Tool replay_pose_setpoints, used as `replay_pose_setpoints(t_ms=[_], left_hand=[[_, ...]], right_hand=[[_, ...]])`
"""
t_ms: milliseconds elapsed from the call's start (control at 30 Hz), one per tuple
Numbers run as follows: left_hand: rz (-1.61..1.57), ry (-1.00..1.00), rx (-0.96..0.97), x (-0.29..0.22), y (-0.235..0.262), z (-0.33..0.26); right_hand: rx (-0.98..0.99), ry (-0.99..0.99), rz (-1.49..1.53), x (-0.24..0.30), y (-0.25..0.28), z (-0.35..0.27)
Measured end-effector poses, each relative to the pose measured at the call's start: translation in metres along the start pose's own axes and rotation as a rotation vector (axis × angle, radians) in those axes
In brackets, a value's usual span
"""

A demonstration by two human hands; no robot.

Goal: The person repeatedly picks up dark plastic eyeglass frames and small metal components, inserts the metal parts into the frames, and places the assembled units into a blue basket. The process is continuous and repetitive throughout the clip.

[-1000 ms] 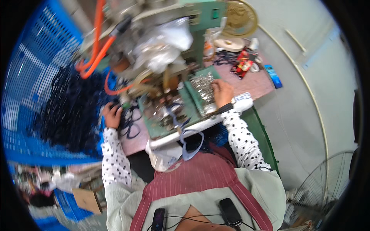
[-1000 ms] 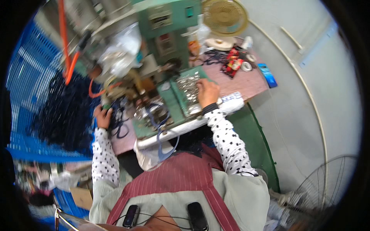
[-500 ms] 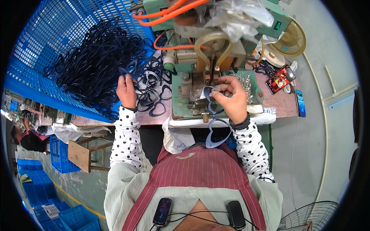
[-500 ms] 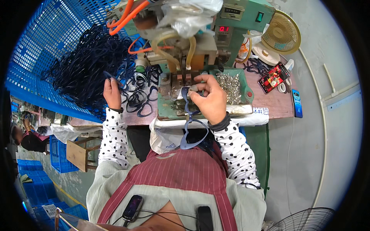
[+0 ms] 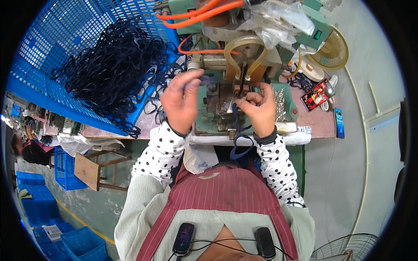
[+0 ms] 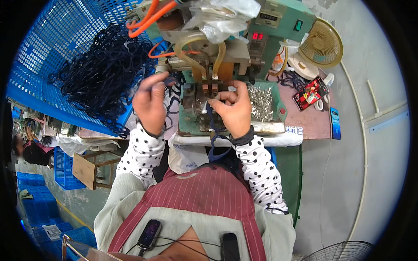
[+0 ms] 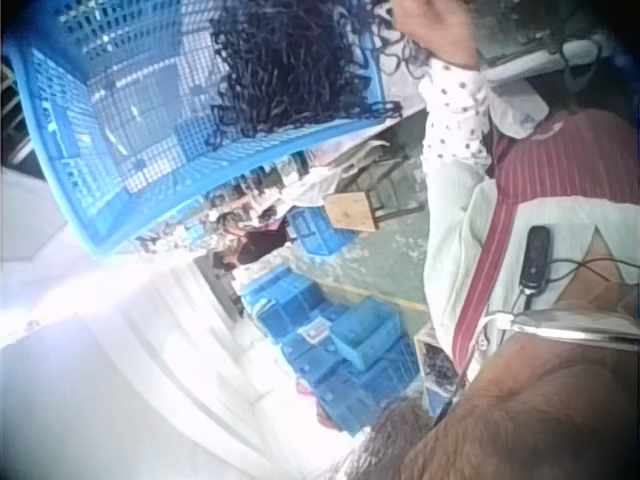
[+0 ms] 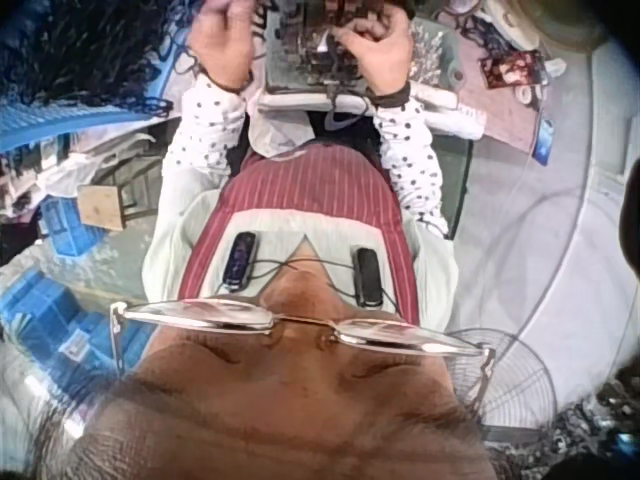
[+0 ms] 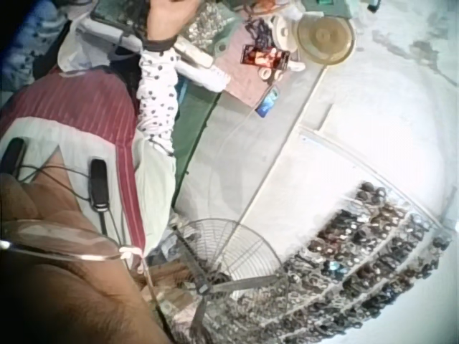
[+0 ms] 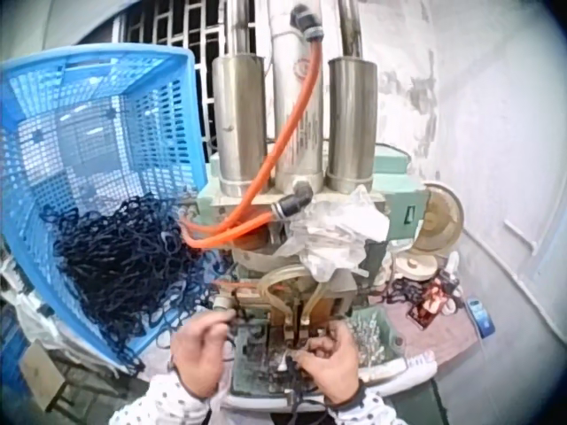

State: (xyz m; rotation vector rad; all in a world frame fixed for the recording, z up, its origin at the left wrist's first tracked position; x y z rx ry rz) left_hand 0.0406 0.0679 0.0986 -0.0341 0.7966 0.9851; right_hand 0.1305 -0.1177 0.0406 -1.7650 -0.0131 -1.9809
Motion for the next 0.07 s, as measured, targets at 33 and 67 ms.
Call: replay_pose_setpoints(t_ms=[33, 67], left_hand=[[-0.244, 0.103, 0.024, 0.0015, -0.0033, 0.0041], [-0.215, 0.04, 0.082, 0.0013, -0.0032, 0.0042]], right_hand=[[0.005, -0.008, 0.021, -0.0003, 0.0, 0.0005], [0.013, 0.014, 0.083, -0.0005, 0.0004, 0.0012]])
Point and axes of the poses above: each hand's wrist, its own z-axis towards the middle knuckle, its own y-axis out of the back of the hand, x = y × z, the point moved 4 cm from there along z, towards the middle knuckle, and after that the axes turned 12 degrees about z, right-handed, at the moved point
